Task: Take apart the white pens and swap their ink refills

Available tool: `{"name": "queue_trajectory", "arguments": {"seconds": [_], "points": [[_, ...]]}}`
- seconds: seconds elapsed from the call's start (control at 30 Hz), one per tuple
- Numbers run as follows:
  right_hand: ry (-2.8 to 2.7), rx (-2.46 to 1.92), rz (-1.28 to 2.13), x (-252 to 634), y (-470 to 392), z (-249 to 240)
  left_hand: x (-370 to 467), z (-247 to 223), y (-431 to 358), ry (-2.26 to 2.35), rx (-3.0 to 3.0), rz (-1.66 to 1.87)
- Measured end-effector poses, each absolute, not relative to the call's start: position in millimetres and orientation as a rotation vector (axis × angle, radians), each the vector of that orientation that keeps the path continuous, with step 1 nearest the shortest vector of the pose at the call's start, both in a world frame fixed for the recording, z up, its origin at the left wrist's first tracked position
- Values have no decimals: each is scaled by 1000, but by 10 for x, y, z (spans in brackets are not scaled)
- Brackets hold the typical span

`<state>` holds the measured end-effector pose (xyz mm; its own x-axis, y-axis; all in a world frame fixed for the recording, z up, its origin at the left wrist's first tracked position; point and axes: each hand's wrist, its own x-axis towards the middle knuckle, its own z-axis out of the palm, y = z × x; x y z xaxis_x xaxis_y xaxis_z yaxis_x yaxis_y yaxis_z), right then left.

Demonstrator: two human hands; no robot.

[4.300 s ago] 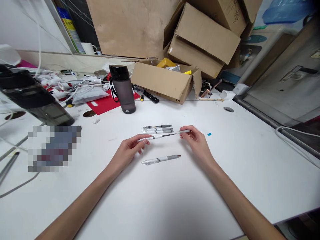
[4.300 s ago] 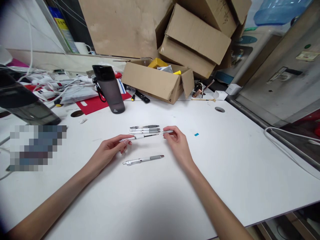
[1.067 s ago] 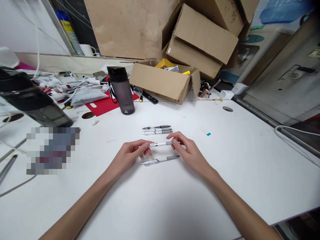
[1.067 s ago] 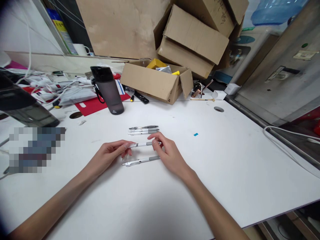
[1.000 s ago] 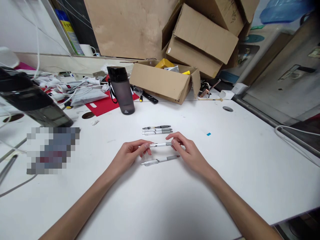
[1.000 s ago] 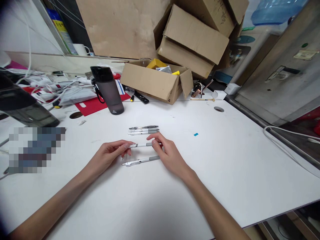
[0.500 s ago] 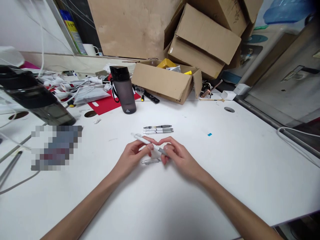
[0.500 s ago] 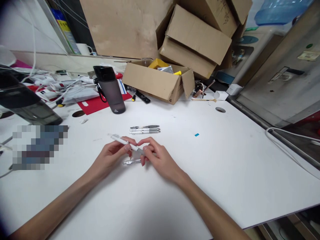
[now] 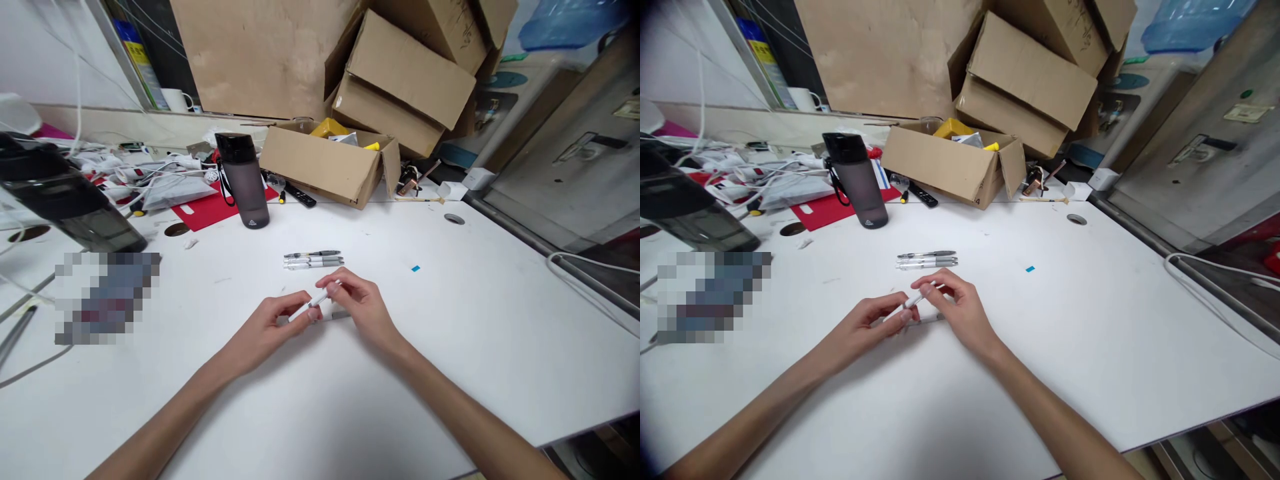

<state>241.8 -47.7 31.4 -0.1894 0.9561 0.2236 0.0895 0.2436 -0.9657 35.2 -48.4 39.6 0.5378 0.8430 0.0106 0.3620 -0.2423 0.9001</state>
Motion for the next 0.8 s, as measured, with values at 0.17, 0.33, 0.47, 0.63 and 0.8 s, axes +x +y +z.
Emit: {"name": "queue_trajectory", "arguments": {"seconds": [0.17,0.33,0.47,0.63,0.8], "points": [[-1165,-969,951,2660,-305,299,323,506,-467,996,1805,669],[-885,-802,1060,2943,-181,360,230,396,-368,1090,1766,726],[-791,-658,1178,2996,-215,443,183,282,-306,1243,1804,774],[-752,-633,1245,2977,-269,500,187,258,-312,1381,1838,752],[-699,-584,1259,2983,-279,513,178,210,-307,1411,1928,677]]}}
